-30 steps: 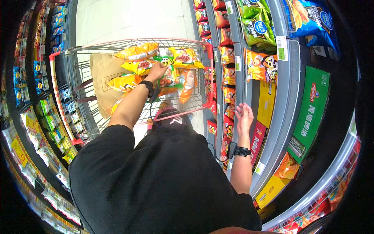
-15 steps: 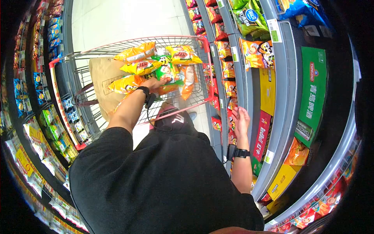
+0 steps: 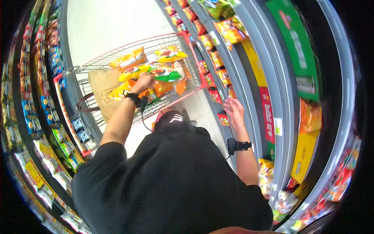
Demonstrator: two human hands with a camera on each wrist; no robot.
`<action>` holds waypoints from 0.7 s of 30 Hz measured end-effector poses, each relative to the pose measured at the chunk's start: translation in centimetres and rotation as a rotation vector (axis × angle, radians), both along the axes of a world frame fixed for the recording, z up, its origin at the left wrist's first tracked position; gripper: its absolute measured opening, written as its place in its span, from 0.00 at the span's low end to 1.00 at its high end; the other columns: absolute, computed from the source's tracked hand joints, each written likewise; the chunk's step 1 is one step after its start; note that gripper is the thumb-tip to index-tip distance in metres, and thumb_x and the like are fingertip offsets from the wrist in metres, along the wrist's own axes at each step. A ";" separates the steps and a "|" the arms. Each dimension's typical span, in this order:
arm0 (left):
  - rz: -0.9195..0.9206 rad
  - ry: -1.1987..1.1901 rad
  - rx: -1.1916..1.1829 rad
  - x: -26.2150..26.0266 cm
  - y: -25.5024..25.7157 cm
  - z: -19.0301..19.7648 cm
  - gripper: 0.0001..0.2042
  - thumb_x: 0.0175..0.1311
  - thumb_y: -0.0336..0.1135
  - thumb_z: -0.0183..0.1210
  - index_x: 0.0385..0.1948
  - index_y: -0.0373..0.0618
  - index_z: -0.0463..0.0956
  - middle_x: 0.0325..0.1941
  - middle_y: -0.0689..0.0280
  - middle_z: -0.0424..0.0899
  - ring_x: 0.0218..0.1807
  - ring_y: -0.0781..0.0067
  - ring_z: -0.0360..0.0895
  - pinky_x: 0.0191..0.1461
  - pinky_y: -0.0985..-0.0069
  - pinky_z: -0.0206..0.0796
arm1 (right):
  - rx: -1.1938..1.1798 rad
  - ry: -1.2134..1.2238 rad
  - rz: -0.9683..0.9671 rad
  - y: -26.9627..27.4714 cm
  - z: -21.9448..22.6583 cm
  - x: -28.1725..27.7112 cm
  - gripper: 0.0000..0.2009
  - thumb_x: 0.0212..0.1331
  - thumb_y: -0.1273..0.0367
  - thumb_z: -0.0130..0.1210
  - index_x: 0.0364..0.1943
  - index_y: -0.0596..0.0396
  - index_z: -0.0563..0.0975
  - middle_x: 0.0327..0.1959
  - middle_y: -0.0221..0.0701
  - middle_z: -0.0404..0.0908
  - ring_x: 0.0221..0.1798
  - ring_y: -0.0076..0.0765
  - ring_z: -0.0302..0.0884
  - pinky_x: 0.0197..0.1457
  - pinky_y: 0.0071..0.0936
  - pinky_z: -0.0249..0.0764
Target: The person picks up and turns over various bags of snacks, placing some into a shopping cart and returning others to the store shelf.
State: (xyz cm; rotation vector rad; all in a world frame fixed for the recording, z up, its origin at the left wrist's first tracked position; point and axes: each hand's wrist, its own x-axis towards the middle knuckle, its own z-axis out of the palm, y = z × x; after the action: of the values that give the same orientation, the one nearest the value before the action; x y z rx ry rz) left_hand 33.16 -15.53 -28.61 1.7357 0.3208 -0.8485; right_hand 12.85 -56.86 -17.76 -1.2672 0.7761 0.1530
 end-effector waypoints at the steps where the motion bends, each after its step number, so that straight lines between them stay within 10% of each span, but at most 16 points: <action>1: 0.028 0.016 -0.021 -0.2 -0.8 3.0 0.11 0.60 0.38 0.54 0.23 0.40 0.77 0.19 0.67 0.76 0.21 0.73 0.73 0.26 0.76 0.66 | 0.019 -0.028 0.014 0.1 0.1 -0.9 0.13 0.64 0.64 0.54 0.48 0.55 0.73 0.46 0.32 0.79 0.45 0.29 0.78 0.47 0.27 0.73; 5: 0.003 -0.090 -0.160 -3.2 -3.3 11.8 0.10 0.62 0.36 0.53 0.26 0.40 0.77 0.25 0.67 0.78 0.30 0.74 0.77 0.38 0.79 0.70 | 0.036 -0.111 0.078 0.8 1.7 -5.1 0.16 0.64 0.63 0.54 0.50 0.56 0.72 0.46 0.34 0.79 0.46 0.30 0.78 0.48 0.27 0.74; 11: -0.639 -0.384 -0.186 -11.9 -13.2 26.6 0.07 0.62 0.31 0.54 0.33 0.35 0.77 0.26 0.73 0.75 0.31 0.82 0.73 0.40 0.81 0.66 | 0.354 -0.247 0.189 1.2 5.7 -13.2 0.24 0.65 0.54 0.51 0.58 0.54 0.67 0.54 0.37 0.75 0.53 0.34 0.76 0.55 0.33 0.72; 16: -1.152 -0.570 -0.389 -20.5 -20.9 29.8 0.06 0.60 0.27 0.57 0.36 0.37 0.80 0.31 0.64 0.79 0.35 0.75 0.74 0.38 0.74 0.63 | 0.833 -0.446 -0.039 0.0 7.9 -20.9 0.32 0.64 0.47 0.47 0.64 0.52 0.61 0.61 0.37 0.70 0.62 0.37 0.69 0.65 0.39 0.63; 21: -1.480 -0.713 -0.403 -26.7 -25.4 28.2 0.10 0.60 0.32 0.60 0.41 0.39 0.78 0.39 0.58 0.79 0.42 0.63 0.77 0.45 0.70 0.67 | 0.670 -0.601 -0.386 -1.5 7.1 -28.8 0.28 0.64 0.54 0.52 0.62 0.53 0.62 0.60 0.33 0.71 0.61 0.35 0.69 0.66 0.37 0.64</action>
State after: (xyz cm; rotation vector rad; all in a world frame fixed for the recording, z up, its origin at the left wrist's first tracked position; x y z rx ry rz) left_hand 6.43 -40.95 -0.46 1.5616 -1.6703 -1.0466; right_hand -15.97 -58.41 -10.62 -0.4622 0.3743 -0.2591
